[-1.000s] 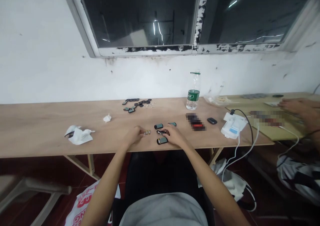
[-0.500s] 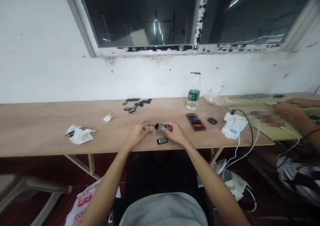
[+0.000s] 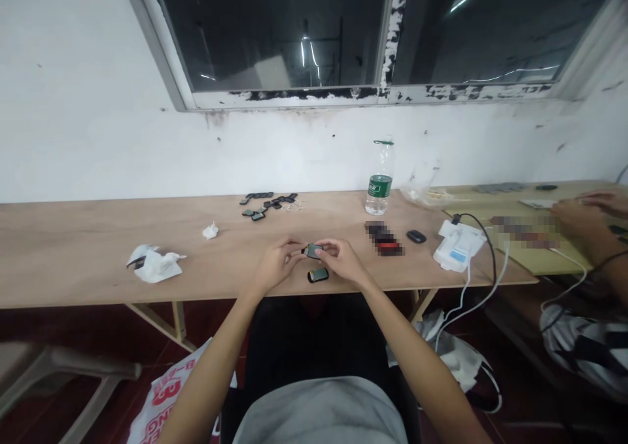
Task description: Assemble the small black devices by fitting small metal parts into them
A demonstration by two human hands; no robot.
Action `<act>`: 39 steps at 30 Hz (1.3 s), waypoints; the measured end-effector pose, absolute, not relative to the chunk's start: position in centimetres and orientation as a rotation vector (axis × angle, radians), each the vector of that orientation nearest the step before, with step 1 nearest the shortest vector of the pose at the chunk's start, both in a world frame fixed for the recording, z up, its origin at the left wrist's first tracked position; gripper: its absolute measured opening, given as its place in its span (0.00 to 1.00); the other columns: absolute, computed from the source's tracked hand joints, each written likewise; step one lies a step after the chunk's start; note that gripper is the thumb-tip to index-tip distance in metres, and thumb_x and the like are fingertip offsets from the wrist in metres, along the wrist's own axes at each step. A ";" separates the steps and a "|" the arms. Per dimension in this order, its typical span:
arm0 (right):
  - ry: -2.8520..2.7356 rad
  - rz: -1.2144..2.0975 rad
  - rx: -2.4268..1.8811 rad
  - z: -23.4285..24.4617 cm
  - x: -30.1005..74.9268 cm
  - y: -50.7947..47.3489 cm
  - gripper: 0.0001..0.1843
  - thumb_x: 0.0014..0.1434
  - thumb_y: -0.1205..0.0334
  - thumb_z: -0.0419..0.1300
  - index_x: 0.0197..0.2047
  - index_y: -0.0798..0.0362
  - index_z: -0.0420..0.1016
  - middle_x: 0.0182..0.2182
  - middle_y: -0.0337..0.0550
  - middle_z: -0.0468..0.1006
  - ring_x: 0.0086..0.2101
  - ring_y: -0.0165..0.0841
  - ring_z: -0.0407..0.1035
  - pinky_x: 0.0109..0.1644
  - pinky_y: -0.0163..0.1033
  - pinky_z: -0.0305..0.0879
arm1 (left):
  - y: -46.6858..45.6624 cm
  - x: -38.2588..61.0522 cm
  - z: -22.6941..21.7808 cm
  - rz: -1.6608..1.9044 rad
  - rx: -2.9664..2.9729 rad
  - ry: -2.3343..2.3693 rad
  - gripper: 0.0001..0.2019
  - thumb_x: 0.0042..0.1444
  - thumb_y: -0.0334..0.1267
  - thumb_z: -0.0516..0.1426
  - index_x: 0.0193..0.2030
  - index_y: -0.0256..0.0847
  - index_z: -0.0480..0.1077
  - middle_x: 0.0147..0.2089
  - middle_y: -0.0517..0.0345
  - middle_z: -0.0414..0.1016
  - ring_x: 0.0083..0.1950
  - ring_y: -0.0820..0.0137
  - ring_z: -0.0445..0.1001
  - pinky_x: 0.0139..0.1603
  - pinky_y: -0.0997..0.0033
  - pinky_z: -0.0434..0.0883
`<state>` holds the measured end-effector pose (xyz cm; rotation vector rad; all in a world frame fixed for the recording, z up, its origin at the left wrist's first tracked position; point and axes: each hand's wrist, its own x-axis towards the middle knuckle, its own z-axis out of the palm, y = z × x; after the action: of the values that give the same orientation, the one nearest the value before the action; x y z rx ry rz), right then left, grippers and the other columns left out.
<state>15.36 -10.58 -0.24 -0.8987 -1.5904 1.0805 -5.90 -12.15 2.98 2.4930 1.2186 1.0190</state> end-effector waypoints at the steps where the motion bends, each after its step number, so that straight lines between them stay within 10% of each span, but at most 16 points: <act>1: -1.587 1.086 -0.899 -0.3 15.4 -10.6 0.17 0.57 0.56 0.65 0.46 0.57 0.78 0.36 0.49 0.84 0.31 0.36 0.78 0.37 0.41 0.75 | -12.1 -5.9 3.0 1.017 2.498 1.227 0.15 0.65 0.45 0.55 0.50 0.41 0.79 0.51 0.50 0.76 0.45 0.63 0.77 0.47 0.65 0.76; 22: -1.787 1.092 -0.839 0.5 15.7 -11.3 0.15 0.56 0.57 0.66 0.46 0.54 0.81 0.39 0.47 0.84 0.38 0.40 0.80 0.43 0.43 0.77 | -11.4 -5.8 2.1 1.015 1.820 1.105 0.17 0.44 0.37 0.68 0.44 0.38 0.79 0.42 0.52 0.84 0.44 0.60 0.82 0.50 0.60 0.78; 30: -1.718 1.025 -0.911 -0.9 15.7 -9.8 0.17 0.60 0.57 0.63 0.50 0.55 0.80 0.39 0.49 0.85 0.36 0.39 0.79 0.42 0.45 0.77 | -10.7 -5.1 0.6 1.027 2.138 1.237 0.18 0.54 0.44 0.64 0.51 0.42 0.77 0.51 0.52 0.81 0.39 0.65 0.79 0.44 0.64 0.76; 39: -1.889 0.467 -1.150 -3.1 21.1 -6.7 0.25 0.60 0.77 0.49 0.52 0.51 0.80 0.53 0.47 0.79 0.55 0.39 0.71 0.64 0.48 0.63 | -9.5 -4.7 -1.6 0.954 2.282 1.433 0.14 0.56 0.47 0.64 0.43 0.40 0.79 0.35 0.55 0.80 0.34 0.65 0.75 0.38 0.68 0.71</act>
<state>21.06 -6.71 -3.06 -1.1497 -1.8892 0.4667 -4.70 -9.48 -1.61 2.2820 1.4329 0.9543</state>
